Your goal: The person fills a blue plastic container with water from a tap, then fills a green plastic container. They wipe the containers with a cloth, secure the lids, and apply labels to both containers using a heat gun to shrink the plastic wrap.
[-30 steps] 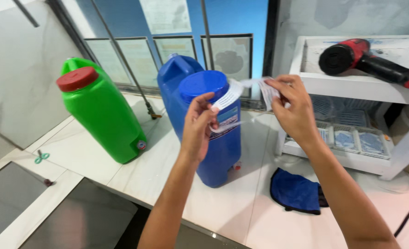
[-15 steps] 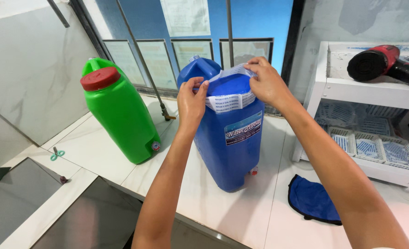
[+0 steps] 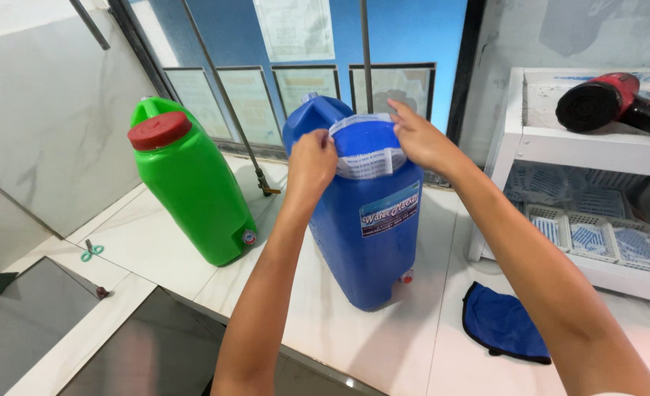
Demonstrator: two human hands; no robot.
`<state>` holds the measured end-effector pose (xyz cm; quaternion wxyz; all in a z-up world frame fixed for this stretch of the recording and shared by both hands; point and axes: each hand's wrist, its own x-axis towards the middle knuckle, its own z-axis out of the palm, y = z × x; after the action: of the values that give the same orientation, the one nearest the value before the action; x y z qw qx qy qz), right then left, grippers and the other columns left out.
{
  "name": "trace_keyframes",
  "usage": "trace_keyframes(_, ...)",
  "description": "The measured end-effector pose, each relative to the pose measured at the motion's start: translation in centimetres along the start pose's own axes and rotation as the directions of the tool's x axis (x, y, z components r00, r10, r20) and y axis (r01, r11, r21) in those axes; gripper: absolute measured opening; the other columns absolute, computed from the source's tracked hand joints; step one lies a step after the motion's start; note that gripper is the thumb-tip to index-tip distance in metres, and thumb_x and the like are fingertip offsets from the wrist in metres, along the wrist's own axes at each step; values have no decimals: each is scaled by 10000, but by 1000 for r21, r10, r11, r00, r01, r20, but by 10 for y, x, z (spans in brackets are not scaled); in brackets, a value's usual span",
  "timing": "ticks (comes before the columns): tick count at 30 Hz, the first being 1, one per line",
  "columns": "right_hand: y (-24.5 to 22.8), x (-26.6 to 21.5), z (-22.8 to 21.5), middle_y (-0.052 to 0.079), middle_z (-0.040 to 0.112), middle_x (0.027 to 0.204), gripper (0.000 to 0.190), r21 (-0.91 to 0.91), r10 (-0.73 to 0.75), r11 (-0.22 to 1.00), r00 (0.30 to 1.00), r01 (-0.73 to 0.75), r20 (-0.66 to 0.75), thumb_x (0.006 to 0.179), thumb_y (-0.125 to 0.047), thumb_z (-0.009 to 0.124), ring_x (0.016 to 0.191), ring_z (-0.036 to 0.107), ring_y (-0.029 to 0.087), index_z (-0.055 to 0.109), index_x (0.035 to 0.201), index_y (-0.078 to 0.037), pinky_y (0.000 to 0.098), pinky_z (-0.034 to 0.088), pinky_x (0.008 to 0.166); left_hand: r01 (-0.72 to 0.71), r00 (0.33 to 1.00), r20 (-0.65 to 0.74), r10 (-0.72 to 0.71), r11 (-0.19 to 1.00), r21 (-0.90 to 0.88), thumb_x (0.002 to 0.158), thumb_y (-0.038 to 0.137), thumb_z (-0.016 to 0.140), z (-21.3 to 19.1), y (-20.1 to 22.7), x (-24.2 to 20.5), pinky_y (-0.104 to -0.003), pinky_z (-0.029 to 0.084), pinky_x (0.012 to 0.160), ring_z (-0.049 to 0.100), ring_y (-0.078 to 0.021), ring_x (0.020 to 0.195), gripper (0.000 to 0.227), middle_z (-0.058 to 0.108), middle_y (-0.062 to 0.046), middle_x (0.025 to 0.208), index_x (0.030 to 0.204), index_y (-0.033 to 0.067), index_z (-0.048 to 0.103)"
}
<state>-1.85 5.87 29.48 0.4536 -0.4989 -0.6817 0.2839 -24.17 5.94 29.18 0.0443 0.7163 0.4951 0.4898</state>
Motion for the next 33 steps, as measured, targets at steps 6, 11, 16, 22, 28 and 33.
trace_keyframes(6, 2, 0, 2, 231, 322, 1608, 649, 77, -35, 996, 999, 35, 2, 1057, -257, 415, 1521, 355, 324, 152, 1642, -160, 382, 299, 1221, 23, 999, 22, -24, 999, 42, 980, 195, 534, 6, -3, 3, -511, 511, 916, 663, -457, 1049, 356, 711, -285, 1065, 1240, -19, 649)
trace_keyframes(11, 11, -2, -44, 162, 194, 1693, 668, -10, 31, 999, 993, -32, -112, 1058, -411, 419, 1544, 220, 317, 194, 1616, -120, 453, 200, 1227, 29, 993, 108, -42, 993, 114, 1038, 344, 480, 5, -9, 17, -493, 433, 1064, 556, -466, 1248, 521, 621, -292, 1288, 1424, -6, 487)
trace_keyframes(16, 59, -39, -206, 271, 432, 1536, 704, -662, -242, 733, 848, -159, -471, 920, -190, 593, 1392, 417, 402, 390, 1572, -22, 495, 322, 1137, -160, 945, 306, 119, 981, 111, 1043, 436, 379, 19, 12, 55, -525, 268, 1197, 245, -471, 1501, 558, 407, -216, 1575, 1486, 116, 490)
trace_keyframes(22, 148, -57, -319, 232, 561, 1340, 585, -744, 306, 260, 784, -615, -541, 845, -260, 674, 1221, 546, 390, 557, 1377, -44, 486, 427, 1016, -189, 735, 668, -115, 911, 365, 1002, 572, 221, 48, 48, 64, -657, 71, 1208, 95, -419, 1533, 628, 154, -57, 1687, 1581, 339, 294)
trace_keyframes(28, 179, -32, -324, 194, 689, 1144, 488, -790, 379, 205, 791, -578, -480, 771, -329, 754, 1050, 676, 378, 725, 1181, -66, 478, 531, 895, -174, 804, 585, -107, 899, 403, 1011, 578, 250, 46, 62, 60, -738, 6, 1179, 76, -464, 1544, 613, 172, -75, 1693, 1582, 366, 318)
trace_keyframes(33, 187, -39, -305, 167, 774, 995, 394, -801, 209, 174, 817, -573, -538, 720, -307, 796, 923, 770, 375, 844, 1040, -83, 473, 618, 798, -155, 772, 617, -152, 896, 416, 1021, 596, 222, 49, 60, 59, -730, 30, 1189, 100, -464, 1549, 603, 189, -81, 1696, 1564, 381, 372)
